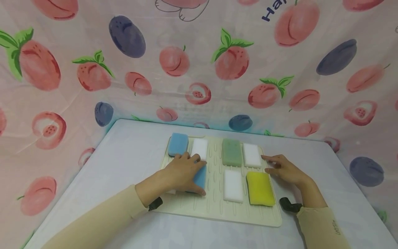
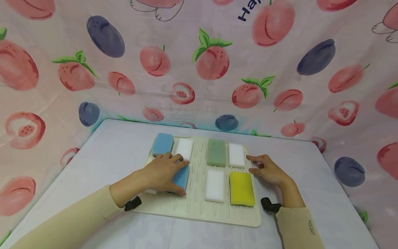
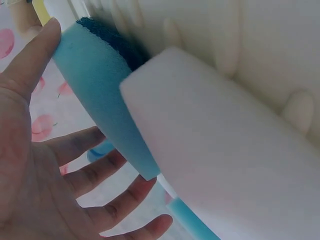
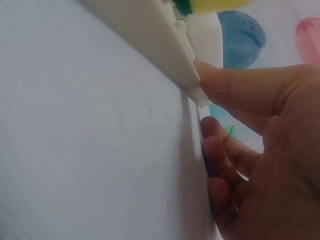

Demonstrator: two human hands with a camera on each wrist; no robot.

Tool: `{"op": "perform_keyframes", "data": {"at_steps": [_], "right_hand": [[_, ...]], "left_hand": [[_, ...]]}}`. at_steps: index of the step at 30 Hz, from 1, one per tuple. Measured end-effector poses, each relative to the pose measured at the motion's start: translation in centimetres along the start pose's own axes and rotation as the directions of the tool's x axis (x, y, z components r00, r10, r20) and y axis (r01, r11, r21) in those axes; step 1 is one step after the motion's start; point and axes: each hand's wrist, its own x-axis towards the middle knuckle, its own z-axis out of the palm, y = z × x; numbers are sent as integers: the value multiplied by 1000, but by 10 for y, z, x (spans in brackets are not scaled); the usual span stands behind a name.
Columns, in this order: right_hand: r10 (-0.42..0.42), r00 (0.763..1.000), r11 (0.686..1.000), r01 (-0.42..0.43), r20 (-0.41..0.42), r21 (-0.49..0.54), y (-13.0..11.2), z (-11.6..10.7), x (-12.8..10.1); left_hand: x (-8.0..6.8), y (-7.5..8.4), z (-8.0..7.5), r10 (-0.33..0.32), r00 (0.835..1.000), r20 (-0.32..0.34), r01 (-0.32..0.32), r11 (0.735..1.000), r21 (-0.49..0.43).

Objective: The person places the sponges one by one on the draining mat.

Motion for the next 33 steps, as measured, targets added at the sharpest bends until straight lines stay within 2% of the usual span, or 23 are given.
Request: {"op": "perform_keyframes", "data": {"at_steps": [10, 17, 25, 33], "right_hand": [[-14, 1000, 1000, 14, -3, -20, 1, 0, 3], [-38, 999, 998, 37, -7, -58, 1, -3, 5], [-64, 997, 995, 60, -47, -85, 9, -5, 7], [-95, 988, 992, 85, -118, -92, 7, -6, 8]], "left_hand": [[-2, 2, -4, -21, 1000, 8, 21, 1000, 16], [-2, -4, -8, -29, 1000, -7, 28, 997, -67], [4, -26, -2, -32, 997, -70, 23, 992, -125], [2, -52, -9, -59, 990, -131, 28, 974, -225]]}}
